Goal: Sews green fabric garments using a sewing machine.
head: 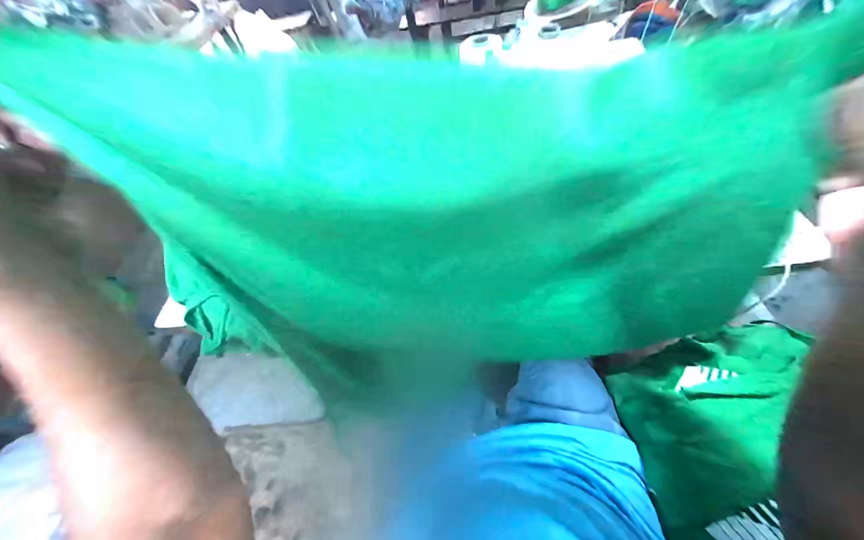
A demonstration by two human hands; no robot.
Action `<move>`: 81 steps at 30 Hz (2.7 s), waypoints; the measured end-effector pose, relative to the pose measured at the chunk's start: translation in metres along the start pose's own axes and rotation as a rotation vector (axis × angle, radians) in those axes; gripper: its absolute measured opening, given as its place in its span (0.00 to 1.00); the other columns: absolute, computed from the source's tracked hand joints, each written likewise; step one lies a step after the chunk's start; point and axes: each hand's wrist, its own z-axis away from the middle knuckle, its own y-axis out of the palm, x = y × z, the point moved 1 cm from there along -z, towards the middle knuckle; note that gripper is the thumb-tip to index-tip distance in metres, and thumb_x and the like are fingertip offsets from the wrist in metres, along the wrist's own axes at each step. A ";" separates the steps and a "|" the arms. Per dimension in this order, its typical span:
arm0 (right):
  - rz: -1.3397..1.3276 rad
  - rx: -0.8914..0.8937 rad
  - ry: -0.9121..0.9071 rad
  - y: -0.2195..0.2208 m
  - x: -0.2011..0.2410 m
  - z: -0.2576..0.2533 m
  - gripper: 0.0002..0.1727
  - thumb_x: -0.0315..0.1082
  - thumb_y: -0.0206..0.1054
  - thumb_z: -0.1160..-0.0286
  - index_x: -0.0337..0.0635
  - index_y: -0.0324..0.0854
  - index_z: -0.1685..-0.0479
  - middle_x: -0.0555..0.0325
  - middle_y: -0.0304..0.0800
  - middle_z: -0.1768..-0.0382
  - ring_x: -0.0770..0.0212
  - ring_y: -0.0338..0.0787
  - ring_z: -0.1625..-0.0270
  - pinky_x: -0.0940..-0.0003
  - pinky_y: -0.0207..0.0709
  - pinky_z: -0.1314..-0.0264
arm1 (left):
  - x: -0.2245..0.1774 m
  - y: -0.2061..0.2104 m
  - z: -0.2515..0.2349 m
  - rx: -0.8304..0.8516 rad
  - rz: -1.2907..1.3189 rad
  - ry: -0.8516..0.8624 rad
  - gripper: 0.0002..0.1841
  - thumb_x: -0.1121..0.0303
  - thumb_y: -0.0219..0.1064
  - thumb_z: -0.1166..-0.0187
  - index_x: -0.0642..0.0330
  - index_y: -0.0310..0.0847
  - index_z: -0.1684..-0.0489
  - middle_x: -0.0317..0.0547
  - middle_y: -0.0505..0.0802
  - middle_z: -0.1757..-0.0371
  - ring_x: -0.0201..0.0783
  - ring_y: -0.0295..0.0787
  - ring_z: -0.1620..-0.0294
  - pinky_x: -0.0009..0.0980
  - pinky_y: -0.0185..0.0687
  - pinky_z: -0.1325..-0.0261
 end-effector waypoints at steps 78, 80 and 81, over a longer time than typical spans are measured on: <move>-0.235 0.241 0.159 0.158 -0.062 0.052 0.06 0.27 0.74 0.27 0.40 0.87 0.55 0.62 0.89 0.59 0.77 0.87 0.63 0.85 0.83 0.61 | 0.037 0.227 0.137 0.658 -0.092 0.136 0.10 0.71 0.73 0.23 0.57 0.85 0.47 0.32 0.91 0.59 0.22 0.86 0.61 0.19 0.83 0.58; -0.224 0.214 0.166 0.159 -0.061 0.052 0.06 0.27 0.75 0.27 0.40 0.87 0.56 0.61 0.89 0.60 0.76 0.86 0.65 0.84 0.82 0.63 | 0.032 0.224 0.138 0.705 -0.201 0.194 0.13 0.64 0.77 0.26 0.56 0.85 0.48 0.36 0.91 0.57 0.25 0.86 0.62 0.21 0.82 0.60; -0.218 0.204 0.168 0.160 -0.061 0.052 0.06 0.27 0.76 0.28 0.40 0.86 0.56 0.61 0.88 0.61 0.76 0.86 0.66 0.83 0.81 0.64 | 0.030 0.225 0.138 0.712 -0.265 0.248 0.15 0.61 0.78 0.27 0.56 0.86 0.50 0.37 0.91 0.57 0.27 0.87 0.60 0.24 0.83 0.59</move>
